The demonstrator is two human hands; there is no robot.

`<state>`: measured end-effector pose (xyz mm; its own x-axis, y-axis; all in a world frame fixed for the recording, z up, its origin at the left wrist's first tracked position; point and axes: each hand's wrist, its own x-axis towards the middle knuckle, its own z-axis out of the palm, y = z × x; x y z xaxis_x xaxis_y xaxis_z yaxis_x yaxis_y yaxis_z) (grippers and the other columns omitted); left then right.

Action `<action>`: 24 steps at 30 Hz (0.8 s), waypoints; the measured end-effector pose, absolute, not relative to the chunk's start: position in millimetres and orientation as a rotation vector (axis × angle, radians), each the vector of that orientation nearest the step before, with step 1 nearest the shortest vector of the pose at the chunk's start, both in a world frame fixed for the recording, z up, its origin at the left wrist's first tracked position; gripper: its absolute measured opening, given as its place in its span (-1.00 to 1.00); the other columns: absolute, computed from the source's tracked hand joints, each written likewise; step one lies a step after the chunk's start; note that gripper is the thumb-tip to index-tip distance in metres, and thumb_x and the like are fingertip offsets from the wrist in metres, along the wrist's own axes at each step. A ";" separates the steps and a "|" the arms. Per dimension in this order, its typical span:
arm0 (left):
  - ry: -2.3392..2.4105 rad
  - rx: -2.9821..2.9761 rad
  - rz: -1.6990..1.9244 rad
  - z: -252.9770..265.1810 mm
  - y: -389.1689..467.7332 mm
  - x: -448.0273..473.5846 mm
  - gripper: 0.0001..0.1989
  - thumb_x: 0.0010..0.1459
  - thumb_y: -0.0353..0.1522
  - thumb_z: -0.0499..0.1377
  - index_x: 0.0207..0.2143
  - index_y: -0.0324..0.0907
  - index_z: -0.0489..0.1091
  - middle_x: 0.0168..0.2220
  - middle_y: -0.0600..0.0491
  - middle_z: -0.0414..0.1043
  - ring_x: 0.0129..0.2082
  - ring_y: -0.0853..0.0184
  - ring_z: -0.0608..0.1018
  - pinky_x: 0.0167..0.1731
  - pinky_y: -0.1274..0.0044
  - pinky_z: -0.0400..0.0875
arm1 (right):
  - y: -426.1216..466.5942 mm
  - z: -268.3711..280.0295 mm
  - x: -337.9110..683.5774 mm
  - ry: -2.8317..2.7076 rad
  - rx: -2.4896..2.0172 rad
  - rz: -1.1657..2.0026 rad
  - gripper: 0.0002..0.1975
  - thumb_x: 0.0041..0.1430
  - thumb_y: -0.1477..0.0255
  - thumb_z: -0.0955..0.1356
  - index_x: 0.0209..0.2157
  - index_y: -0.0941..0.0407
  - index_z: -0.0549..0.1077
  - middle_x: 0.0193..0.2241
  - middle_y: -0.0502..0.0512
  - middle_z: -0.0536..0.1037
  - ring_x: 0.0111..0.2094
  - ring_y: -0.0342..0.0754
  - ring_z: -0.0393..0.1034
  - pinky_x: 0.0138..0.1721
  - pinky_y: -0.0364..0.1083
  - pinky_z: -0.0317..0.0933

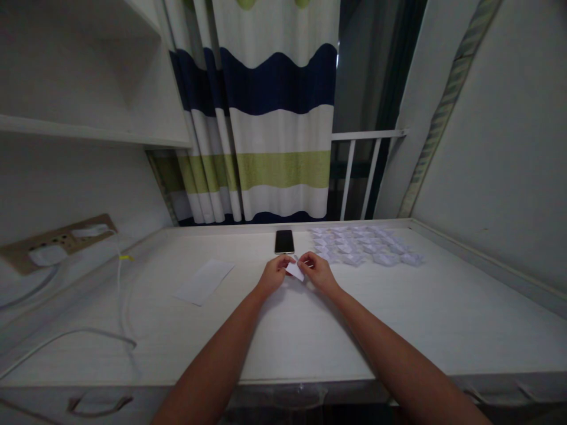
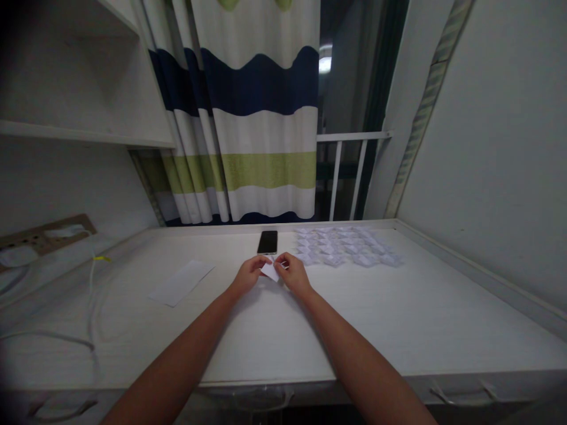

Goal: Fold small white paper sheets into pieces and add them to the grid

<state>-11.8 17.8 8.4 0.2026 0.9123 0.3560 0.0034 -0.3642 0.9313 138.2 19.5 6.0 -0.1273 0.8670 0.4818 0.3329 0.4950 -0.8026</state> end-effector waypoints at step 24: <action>1.009 1.334 1.278 12.5 18.2 -12.0 -0.65 -0.26 -0.23 0.24 -0.42 -0.23 0.27 -0.63 0.17 0.33 -0.68 0.52 0.32 -0.69 0.69 0.11 | 8.0 16.8 133.3 -1.800 -0.963 0.503 -0.89 0.00 0.42 0.25 -0.47 0.15 0.37 -0.48 0.05 0.42 -0.45 -0.14 0.29 -0.41 -0.16 0.20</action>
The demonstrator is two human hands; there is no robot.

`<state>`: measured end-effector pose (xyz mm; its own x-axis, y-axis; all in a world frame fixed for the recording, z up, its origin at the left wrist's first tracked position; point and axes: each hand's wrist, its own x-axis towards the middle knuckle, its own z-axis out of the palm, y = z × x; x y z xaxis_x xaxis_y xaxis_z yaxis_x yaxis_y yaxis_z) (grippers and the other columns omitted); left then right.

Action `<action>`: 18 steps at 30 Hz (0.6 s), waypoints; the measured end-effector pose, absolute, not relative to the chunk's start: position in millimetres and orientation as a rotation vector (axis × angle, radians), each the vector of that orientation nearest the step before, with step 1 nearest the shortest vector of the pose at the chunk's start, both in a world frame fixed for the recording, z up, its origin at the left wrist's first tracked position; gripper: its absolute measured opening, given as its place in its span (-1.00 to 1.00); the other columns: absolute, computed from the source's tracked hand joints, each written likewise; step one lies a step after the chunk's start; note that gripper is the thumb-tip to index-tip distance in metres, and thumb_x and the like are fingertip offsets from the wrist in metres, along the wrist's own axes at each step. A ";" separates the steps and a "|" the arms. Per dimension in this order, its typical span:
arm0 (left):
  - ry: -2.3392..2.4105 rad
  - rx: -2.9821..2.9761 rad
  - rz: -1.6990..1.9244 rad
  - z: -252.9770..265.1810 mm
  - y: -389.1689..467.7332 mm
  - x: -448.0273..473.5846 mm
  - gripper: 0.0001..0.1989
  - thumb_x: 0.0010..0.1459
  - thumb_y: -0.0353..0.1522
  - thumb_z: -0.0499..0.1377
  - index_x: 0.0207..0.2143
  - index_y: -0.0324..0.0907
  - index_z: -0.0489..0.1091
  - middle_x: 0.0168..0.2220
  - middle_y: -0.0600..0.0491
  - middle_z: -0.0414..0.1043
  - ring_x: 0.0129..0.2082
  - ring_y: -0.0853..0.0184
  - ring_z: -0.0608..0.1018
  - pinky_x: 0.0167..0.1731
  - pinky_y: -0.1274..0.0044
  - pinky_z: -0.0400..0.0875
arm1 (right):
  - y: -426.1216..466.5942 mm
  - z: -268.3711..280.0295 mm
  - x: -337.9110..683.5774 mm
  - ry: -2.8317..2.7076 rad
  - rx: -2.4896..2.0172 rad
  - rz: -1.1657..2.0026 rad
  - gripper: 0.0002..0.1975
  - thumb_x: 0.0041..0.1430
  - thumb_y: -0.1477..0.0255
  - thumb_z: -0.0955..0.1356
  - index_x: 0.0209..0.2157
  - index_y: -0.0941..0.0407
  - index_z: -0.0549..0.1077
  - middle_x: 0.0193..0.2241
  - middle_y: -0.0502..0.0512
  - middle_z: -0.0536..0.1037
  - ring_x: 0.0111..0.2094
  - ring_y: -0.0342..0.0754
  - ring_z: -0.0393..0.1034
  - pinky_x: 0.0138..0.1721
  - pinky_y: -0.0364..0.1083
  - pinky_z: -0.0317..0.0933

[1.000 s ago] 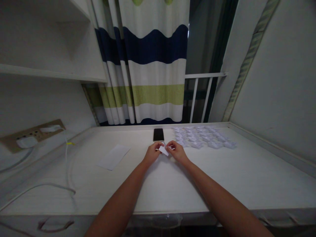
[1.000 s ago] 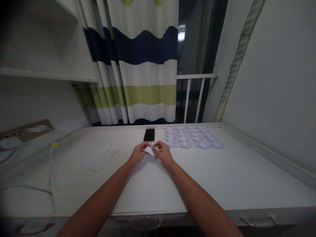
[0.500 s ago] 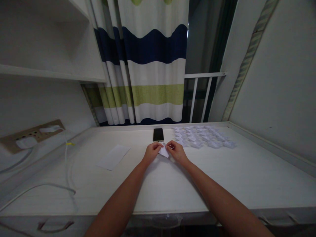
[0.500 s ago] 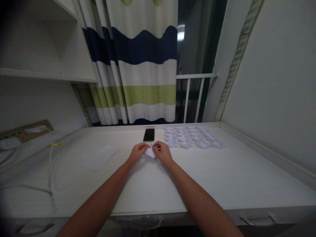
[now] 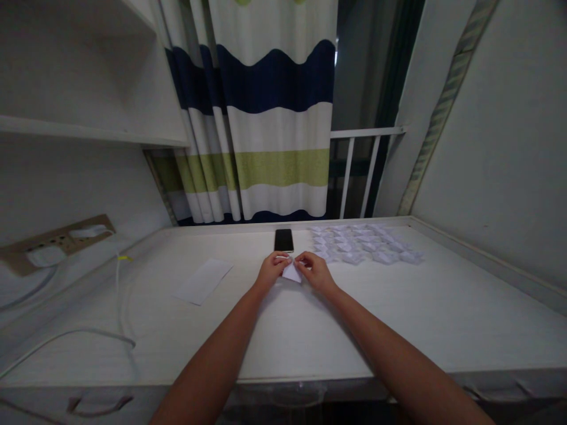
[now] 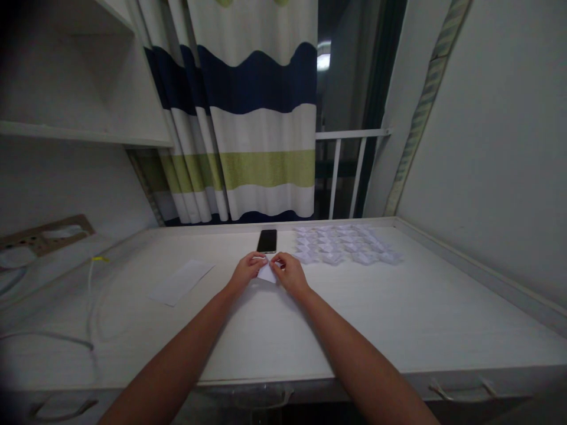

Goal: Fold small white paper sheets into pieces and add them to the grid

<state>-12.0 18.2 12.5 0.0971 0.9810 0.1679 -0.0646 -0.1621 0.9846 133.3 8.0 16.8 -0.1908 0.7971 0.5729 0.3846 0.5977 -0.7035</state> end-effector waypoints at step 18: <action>1.124 1.499 1.344 16.4 15.1 -9.8 -0.87 -0.27 -0.40 0.18 -0.57 -0.22 0.28 -0.67 0.20 0.24 -0.68 0.52 0.29 -0.66 0.67 0.13 | -4.8 23.2 132.8 -2.000 -0.960 0.108 -0.94 0.02 0.49 0.24 -0.44 0.11 0.34 -0.37 0.07 0.38 -0.32 -0.10 0.28 -0.28 -0.15 0.15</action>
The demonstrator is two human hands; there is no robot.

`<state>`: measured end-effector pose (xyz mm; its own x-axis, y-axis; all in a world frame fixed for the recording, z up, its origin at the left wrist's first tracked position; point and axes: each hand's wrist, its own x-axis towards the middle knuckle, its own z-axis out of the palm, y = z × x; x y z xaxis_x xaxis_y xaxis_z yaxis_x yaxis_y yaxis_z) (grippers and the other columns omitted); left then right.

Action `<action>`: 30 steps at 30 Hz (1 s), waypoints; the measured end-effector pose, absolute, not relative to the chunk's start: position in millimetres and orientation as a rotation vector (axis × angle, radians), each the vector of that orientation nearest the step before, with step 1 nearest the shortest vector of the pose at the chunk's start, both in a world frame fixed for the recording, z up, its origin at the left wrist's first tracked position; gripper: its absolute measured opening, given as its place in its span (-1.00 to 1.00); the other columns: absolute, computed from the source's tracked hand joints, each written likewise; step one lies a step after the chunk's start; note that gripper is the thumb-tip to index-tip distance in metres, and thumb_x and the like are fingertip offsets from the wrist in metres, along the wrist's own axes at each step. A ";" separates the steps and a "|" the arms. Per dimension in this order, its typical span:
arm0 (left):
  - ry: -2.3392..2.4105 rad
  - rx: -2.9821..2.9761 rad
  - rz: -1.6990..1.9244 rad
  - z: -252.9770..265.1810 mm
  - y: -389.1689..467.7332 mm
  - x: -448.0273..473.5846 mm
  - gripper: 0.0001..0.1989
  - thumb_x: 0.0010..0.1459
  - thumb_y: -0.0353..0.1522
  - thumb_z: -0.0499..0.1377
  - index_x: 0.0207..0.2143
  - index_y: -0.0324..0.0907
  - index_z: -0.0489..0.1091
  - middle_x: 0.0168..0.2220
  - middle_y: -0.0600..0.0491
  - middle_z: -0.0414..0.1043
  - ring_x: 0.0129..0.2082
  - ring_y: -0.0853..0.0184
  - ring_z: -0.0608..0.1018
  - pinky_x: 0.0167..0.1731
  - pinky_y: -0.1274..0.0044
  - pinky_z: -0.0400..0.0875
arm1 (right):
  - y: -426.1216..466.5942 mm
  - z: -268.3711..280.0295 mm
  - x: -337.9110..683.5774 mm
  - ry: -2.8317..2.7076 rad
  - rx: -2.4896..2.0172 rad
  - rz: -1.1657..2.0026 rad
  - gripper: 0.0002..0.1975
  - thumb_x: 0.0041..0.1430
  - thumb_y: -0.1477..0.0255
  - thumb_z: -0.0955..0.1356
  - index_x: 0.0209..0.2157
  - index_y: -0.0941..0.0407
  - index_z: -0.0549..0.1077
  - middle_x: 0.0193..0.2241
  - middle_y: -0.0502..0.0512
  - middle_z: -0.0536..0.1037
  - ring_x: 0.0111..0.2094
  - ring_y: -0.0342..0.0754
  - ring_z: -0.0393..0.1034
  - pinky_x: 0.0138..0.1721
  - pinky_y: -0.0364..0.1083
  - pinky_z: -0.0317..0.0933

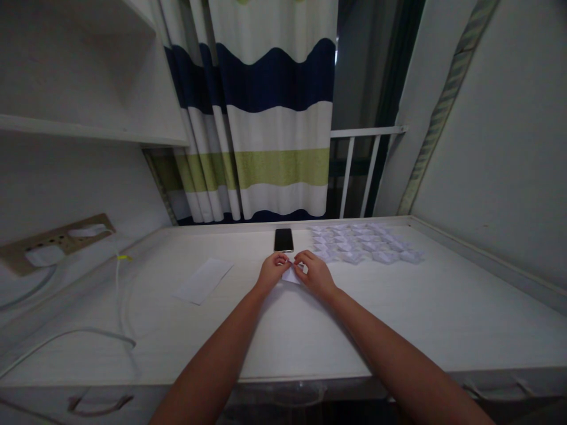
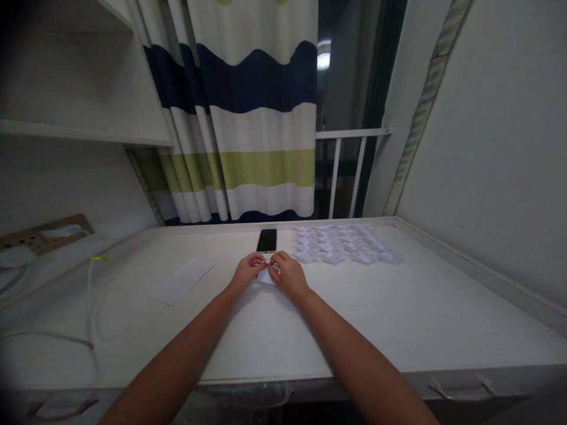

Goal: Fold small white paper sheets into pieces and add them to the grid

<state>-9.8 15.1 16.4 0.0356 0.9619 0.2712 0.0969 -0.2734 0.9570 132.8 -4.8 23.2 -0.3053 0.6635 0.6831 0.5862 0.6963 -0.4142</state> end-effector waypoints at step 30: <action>1.046 1.513 1.395 14.9 15.3 -11.6 -0.80 -0.14 -0.35 0.14 -0.39 -0.24 0.37 -0.56 0.11 0.38 -0.57 0.44 0.37 -0.59 0.64 0.18 | 0.6 21.5 133.6 -1.975 -0.898 0.301 -0.83 0.04 0.49 0.23 -0.34 0.12 0.42 -0.35 0.09 0.38 -0.31 -0.12 0.29 -0.26 -0.12 0.20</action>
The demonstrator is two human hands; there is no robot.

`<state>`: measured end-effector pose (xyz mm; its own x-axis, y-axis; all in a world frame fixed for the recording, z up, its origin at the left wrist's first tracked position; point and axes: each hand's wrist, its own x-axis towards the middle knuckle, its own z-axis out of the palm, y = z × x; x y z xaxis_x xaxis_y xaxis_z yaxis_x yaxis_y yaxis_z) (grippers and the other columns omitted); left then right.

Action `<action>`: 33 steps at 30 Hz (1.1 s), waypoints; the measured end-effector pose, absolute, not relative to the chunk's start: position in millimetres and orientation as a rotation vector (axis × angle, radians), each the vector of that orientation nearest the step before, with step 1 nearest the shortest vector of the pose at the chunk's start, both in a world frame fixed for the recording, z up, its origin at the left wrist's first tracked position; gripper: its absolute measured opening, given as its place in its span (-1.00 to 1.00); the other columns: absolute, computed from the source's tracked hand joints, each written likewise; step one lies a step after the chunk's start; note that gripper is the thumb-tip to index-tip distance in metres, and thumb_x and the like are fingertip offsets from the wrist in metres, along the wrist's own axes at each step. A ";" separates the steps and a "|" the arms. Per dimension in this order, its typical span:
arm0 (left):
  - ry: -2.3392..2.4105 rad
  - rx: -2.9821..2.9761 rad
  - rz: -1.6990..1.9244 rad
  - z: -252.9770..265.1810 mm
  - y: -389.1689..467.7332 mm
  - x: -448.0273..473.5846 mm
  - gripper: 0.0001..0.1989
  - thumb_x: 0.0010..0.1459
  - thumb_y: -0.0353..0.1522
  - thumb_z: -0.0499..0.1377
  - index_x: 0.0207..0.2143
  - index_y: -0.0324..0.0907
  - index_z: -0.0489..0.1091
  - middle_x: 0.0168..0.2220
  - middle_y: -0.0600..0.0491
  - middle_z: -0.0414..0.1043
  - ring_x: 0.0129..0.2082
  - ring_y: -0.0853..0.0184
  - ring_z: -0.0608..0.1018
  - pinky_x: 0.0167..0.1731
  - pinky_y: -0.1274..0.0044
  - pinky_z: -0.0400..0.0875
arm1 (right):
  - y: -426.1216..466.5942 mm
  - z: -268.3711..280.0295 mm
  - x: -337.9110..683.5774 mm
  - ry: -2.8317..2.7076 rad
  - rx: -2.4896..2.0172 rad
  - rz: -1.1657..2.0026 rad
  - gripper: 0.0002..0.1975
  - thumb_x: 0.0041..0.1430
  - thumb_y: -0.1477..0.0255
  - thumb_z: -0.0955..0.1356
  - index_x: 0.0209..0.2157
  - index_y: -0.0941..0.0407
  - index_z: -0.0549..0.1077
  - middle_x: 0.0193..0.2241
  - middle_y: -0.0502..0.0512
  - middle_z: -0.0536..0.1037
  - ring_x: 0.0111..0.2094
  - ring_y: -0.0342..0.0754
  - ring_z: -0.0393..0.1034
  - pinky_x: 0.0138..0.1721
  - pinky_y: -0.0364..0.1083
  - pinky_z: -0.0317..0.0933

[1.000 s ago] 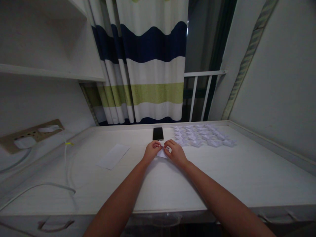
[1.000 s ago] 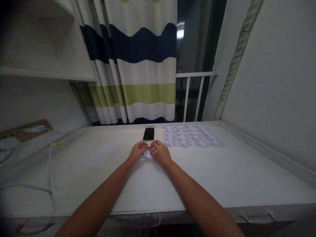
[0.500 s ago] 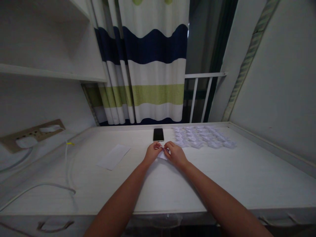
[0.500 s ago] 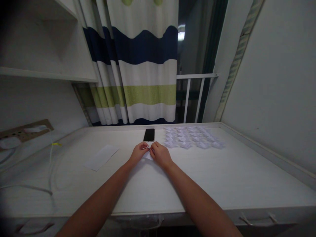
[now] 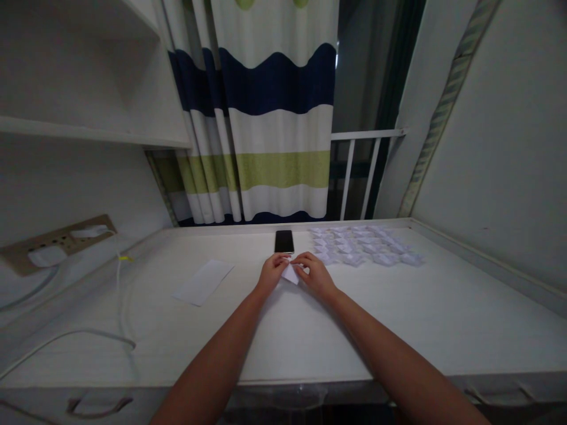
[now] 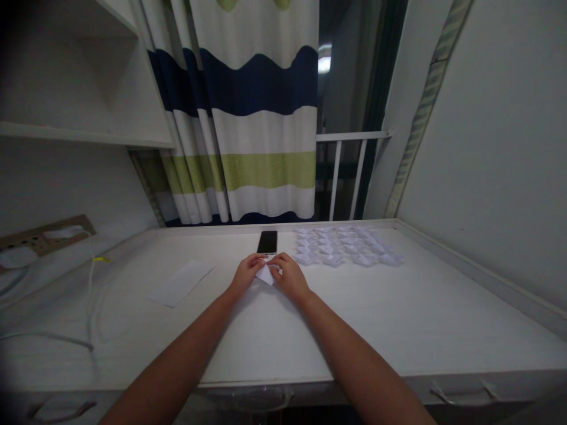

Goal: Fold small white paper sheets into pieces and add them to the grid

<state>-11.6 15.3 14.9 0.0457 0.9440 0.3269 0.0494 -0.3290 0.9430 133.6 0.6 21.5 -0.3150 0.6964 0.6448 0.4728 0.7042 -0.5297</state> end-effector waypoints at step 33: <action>0.903 1.394 1.324 24.4 10.3 -13.5 -0.58 -0.25 -0.32 0.26 -0.27 -0.28 0.32 -0.51 0.06 0.44 -0.55 0.41 0.46 -0.48 0.55 0.40 | 22.8 17.3 143.1 -1.386 -0.849 1.089 -0.75 -0.28 0.42 0.37 -0.43 0.14 0.34 -0.60 -0.09 0.38 -0.60 -0.22 0.30 -0.60 -0.21 0.21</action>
<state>-13.5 10.3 24.4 0.1315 0.9560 0.2623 -0.1048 -0.2497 0.9626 143.1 22.8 17.3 -0.1171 0.9387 0.3241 -0.0926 0.3146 -0.9447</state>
